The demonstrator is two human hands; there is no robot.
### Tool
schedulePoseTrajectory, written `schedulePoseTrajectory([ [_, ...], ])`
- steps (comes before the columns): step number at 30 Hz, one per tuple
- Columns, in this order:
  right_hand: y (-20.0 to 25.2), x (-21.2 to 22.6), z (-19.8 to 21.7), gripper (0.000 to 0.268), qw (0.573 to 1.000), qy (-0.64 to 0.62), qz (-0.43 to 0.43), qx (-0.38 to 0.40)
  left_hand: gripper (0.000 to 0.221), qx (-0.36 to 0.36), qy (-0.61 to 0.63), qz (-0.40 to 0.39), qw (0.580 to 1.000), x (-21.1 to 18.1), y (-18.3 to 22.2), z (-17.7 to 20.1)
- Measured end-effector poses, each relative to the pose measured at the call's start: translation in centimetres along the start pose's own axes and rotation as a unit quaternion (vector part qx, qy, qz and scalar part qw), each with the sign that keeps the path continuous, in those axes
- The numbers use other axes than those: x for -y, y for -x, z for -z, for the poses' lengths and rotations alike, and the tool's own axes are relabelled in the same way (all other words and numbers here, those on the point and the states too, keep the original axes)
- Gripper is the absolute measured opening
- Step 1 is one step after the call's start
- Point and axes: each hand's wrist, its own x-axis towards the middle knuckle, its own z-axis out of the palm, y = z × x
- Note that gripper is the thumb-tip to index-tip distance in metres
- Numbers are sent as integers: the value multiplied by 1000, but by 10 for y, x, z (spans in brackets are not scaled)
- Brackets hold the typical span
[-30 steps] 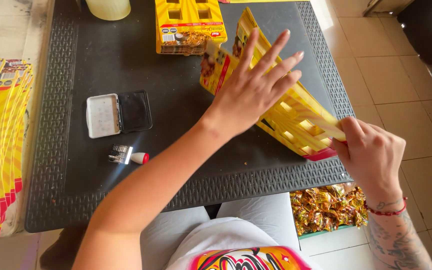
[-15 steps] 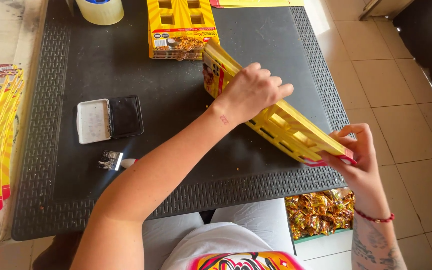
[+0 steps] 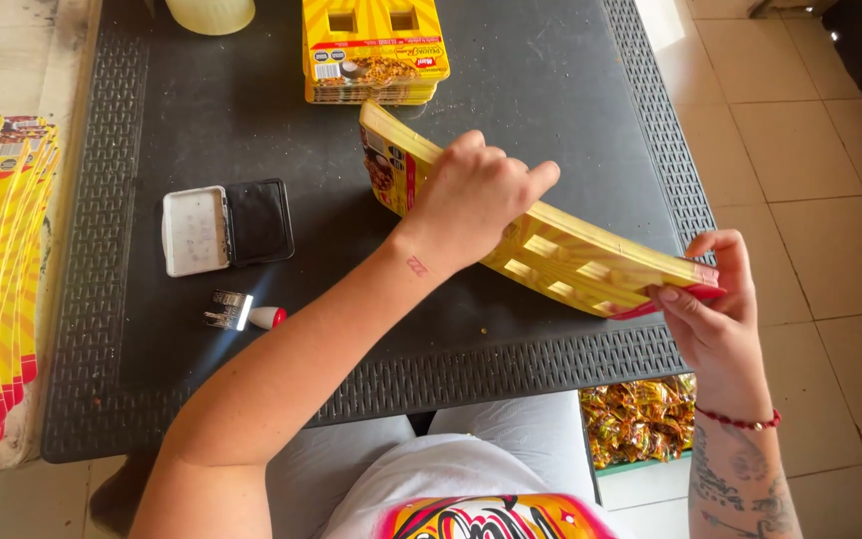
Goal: The person prepares cardboard packaging templates by folding them along pre-scored lines and applying clear tape using a handheld dispenser to secure the shape. The person handles multiple yellow templates, stacking them on a table and using a stamp before taping individual pieces.
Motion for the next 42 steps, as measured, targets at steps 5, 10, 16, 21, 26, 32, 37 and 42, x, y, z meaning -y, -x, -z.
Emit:
schedulePoseTrajectory([
  [5, -8, 11, -12, 43, 994, -60, 8, 87, 27, 266, 127, -12, 955, 11, -8, 36],
  [10, -18, 24, -28, 49, 993, 31, 100, 49, 31, 198, 78, -33, 976, 12, 4, 53],
  [16, -46, 29, -26, 21, 967, 160, 176, 90, 24, 11, -77, -22, 997, 20, 25, 56],
  [21, -58, 43, -25, 23, 873, 430, 70, 217, 25, -7, -78, 17, 997, 23, 54, 36],
  [26, -45, 38, -46, 58, 717, 638, 81, 269, 31, -29, -66, 6, 997, 6, 63, 21],
  [32, -13, 47, -59, 35, 765, 623, 47, 157, 29, -51, -26, -18, 998, 1, 43, 29],
  [37, -10, 76, -49, 33, 795, 602, 9, 74, 27, -57, -36, -21, 998, -3, 14, 56],
  [42, -31, 100, -9, 29, 831, 556, -1, 18, 53, -65, -36, -7, 997, 15, 28, 107],
])
